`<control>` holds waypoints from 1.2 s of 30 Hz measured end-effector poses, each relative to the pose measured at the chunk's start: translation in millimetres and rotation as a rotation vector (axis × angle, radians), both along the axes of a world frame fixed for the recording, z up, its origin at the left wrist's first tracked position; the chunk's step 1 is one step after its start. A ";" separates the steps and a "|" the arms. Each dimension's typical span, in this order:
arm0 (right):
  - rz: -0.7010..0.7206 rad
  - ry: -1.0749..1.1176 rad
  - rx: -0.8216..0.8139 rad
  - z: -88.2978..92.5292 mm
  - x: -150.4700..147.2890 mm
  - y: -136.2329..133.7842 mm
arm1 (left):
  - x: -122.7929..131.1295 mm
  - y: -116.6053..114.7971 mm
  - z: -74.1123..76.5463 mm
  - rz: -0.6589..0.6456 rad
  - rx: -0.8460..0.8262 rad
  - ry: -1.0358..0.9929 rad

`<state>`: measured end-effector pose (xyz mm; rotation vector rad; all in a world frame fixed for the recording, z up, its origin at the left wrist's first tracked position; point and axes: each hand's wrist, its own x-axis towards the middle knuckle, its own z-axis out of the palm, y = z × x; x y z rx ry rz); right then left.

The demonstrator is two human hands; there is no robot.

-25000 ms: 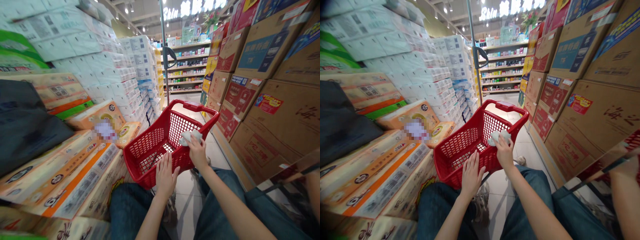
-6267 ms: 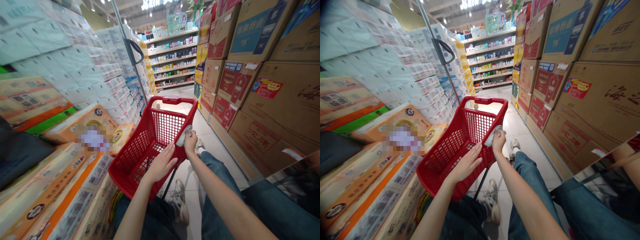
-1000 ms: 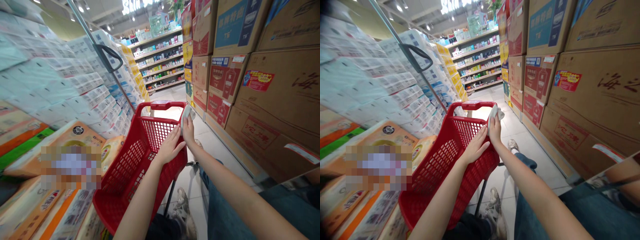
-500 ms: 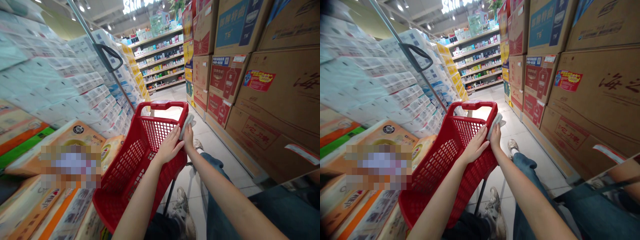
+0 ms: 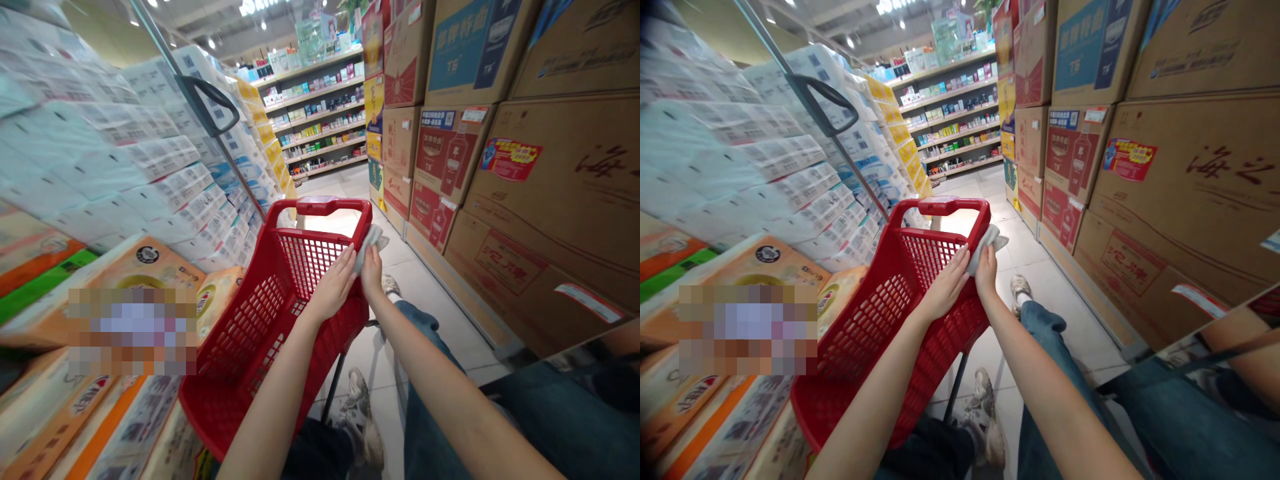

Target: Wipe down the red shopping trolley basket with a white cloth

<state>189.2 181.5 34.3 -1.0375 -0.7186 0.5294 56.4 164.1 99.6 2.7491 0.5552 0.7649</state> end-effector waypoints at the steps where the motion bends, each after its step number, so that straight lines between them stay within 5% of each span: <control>1: -0.005 0.016 -0.045 -12.2 -5.3 -8.5 | -0.1 -0.7 0.5 0.002 -0.004 -0.002; 5: -0.029 0.089 -0.224 -72.4 -26.2 -48.6 | -0.9 -3.7 2.7 0.010 -0.010 -0.004; 7: -0.028 0.106 -0.239 -80.9 -29.3 -54.0 | -1.0 -4.2 3.0 0.015 -0.010 -0.003; 9: -0.017 0.100 -0.203 -63.9 -24.1 -42.3 | -0.9 -4.0 3.0 0.015 -0.011 0.003; 15: -0.076 0.035 -0.034 52.1 31.5 43.9 | -0.5 -2.2 3.7 0.021 -0.009 0.020; 17: -0.085 0.025 -0.018 68.8 43.3 56.4 | -0.6 -1.8 3.8 0.028 -0.008 0.020; 25: -0.110 -0.124 0.006 17.6 -5.1 2.5 | -0.3 -2.6 2.5 0.018 -0.006 0.023; 32: -0.114 -0.270 0.058 81.5 55.4 55.5 | -0.6 -3.4 2.7 0.029 -0.001 0.020; 36: -0.050 -0.454 0.065 70.6 53.3 24.6 | -1.4 -4.8 3.5 0.027 0.008 0.019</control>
